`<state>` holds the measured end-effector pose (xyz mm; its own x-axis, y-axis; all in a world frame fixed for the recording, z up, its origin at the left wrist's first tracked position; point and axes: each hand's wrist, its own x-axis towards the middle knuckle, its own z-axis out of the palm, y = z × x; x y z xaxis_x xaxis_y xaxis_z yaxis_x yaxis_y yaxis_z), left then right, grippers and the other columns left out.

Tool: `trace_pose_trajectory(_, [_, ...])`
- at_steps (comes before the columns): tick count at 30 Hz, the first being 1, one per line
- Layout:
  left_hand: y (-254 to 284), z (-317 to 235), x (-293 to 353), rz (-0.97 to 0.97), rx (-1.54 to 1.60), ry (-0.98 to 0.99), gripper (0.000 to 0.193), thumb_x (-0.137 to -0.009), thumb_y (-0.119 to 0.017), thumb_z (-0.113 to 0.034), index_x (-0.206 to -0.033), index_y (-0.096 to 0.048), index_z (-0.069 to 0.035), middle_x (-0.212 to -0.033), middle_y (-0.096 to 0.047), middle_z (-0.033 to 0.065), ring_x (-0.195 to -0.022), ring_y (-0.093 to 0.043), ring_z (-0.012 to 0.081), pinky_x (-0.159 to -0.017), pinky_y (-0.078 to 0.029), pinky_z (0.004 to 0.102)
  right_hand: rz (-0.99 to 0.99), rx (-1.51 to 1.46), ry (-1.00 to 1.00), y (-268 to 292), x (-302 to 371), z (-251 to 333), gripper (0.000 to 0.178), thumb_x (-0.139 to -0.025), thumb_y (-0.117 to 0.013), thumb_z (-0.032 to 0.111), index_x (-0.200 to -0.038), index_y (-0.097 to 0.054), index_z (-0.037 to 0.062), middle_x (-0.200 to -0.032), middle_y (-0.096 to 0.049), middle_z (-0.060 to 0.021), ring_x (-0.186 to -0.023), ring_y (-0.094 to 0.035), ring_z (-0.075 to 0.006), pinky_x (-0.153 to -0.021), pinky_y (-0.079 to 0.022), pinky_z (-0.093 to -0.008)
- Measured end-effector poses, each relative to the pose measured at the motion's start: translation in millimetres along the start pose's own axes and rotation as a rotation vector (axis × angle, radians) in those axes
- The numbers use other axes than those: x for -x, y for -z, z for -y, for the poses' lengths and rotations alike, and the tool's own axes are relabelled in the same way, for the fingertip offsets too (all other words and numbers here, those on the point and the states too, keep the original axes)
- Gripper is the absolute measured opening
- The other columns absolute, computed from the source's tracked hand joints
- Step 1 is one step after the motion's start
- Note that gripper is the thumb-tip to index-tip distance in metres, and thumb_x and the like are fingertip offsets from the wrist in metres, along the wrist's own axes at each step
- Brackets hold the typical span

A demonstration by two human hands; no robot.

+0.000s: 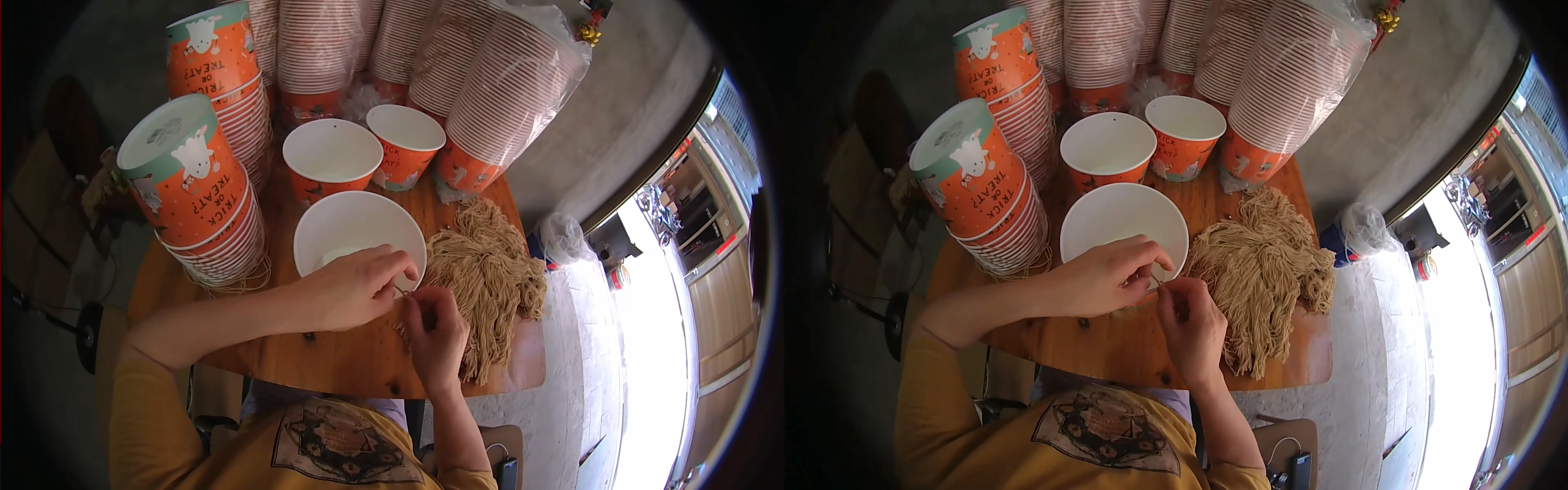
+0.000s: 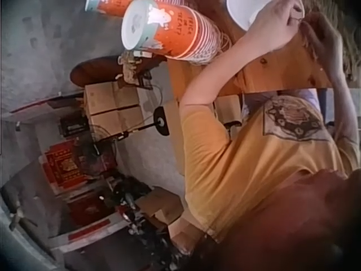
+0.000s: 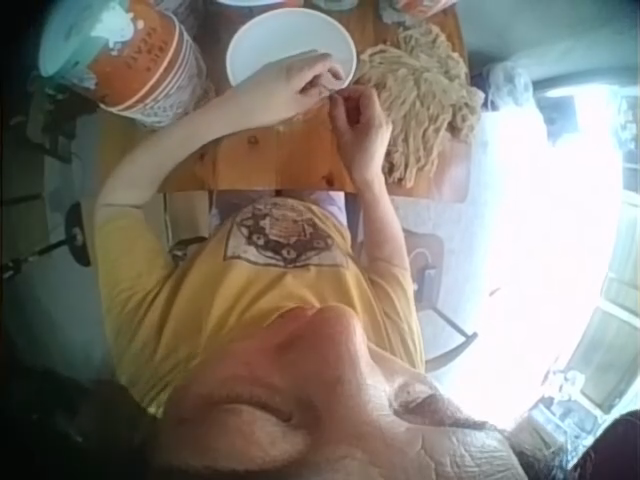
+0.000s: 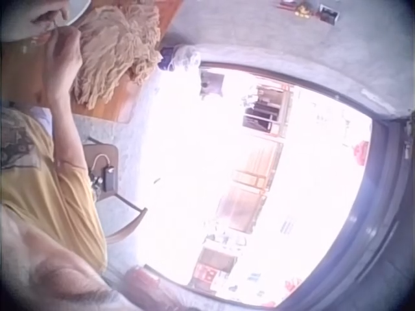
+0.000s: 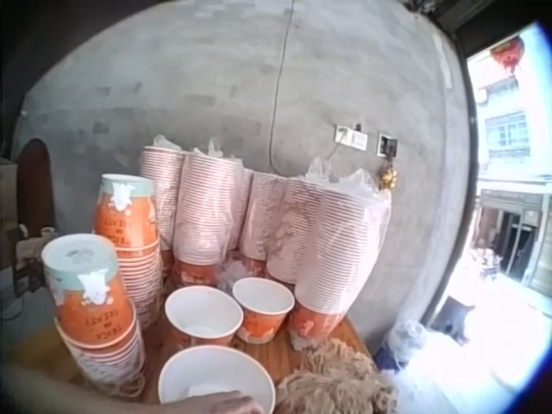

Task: Threading strings through the pre-punched holes of decorative paper buckets to create handles.

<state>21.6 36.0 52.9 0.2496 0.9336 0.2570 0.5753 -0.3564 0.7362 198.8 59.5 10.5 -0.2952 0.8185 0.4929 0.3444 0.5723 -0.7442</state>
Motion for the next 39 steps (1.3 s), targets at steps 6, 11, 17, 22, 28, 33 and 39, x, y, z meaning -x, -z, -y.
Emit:
trace_pose_trajectory(6, [1.1,-3.2,1.7,0.017,0.044,0.019,0.010,-0.087,-0.056,-0.006,-0.096,-0.057,-0.001,-0.097,-0.060,0.0130,-0.087,-0.062,0.0307,-0.075,-0.049,0.0383,0.013,-0.002,-0.023,-1.1,-1.5,-1.4,0.013,-0.086,-0.069,0.010,-0.092,-0.058,0.0064,-0.066,-0.061,-0.0051,-0.055,-0.058,-0.0152,-0.054,-0.047,-0.0278])
trace_pose_trajectory(11, [2.1,-5.5,-0.7,0.024,0.123,0.123,0.009,-0.088,-0.057,-0.008,-0.093,-0.057,-0.001,-0.092,-0.063,0.0130,-0.087,-0.063,0.0308,-0.074,-0.049,0.0384,0.007,-0.081,-0.074,-1.4,-0.2,-2.0,0.010,-0.087,-0.067,0.008,-0.091,-0.059,0.0051,-0.064,-0.058,-0.0010,-0.055,-0.051,-0.0085,-0.052,-0.043,-0.0241])
trace_pose_trajectory(17, [-5.5,3.5,0.3,-0.024,0.111,0.094,0.009,-0.087,-0.058,-0.007,-0.093,-0.053,-0.001,-0.086,-0.061,0.0102,-0.076,-0.061,0.0230,-0.067,-0.048,0.0345,0.025,-0.129,-0.105,-1.9,1.2,0.2,0.009,-0.087,-0.067,0.009,-0.091,-0.060,0.0048,-0.065,-0.058,-0.0003,-0.055,-0.051,-0.0063,-0.052,-0.043,-0.0225])
trace_pose_trajectory(22, [-5.1,-4.1,-2.1,-0.037,0.139,0.088,0.009,-0.085,-0.057,-0.005,-0.088,-0.050,0.000,-0.085,-0.061,0.0121,-0.078,-0.061,0.0269,-0.069,-0.048,0.0372,0.038,-0.135,-0.101,-3.4,4.5,-2.9,0.012,-0.087,-0.068,0.010,-0.093,-0.058,0.0058,-0.068,-0.061,-0.0033,-0.056,-0.057,-0.0094,-0.054,-0.046,-0.0243])
trace_pose_trajectory(28, [-11.8,0.4,-4.7,-0.091,0.171,-0.005,0.019,-0.085,-0.058,0.000,-0.098,-0.044,-0.004,-0.081,-0.059,0.0097,-0.076,-0.062,0.0255,-0.068,-0.048,0.0351,0.015,-0.140,-0.064,-4.4,5.3,-3.3,0.007,-0.089,-0.063,0.006,-0.092,-0.058,0.0039,-0.066,-0.057,0.0016,-0.055,-0.049,-0.0036,-0.051,-0.041,-0.0207])
trace_pose_trajectory(33, [-7.5,2.9,-8.4,-0.022,0.230,-0.045,0.026,-0.086,-0.057,0.002,-0.106,-0.041,-0.005,-0.082,-0.058,0.0046,-0.074,-0.060,0.0171,-0.069,-0.048,0.0305,-0.001,-0.244,-0.150,-6.1,3.5,-11.8,0.007,-0.093,-0.058,0.008,-0.094,-0.057,0.0008,-0.070,-0.059,-0.0013,-0.062,-0.052,-0.0057,-0.057,-0.044,-0.0216])
trace_pose_trajectory(39, [-6.1,4.8,-17.1,0.041,0.322,0.013,0.029,-0.087,-0.058,0.001,-0.110,-0.042,-0.005,-0.089,-0.059,0.0027,-0.085,-0.055,0.0093,-0.076,-0.047,0.0266,0.005,-0.300,-0.231,-4.9,4.6,-9.9,0.008,-0.095,-0.056,0.008,-0.097,-0.055,0.0001,-0.079,-0.059,-0.0013,-0.069,-0.052,-0.0051,-0.063,-0.045,-0.0205])
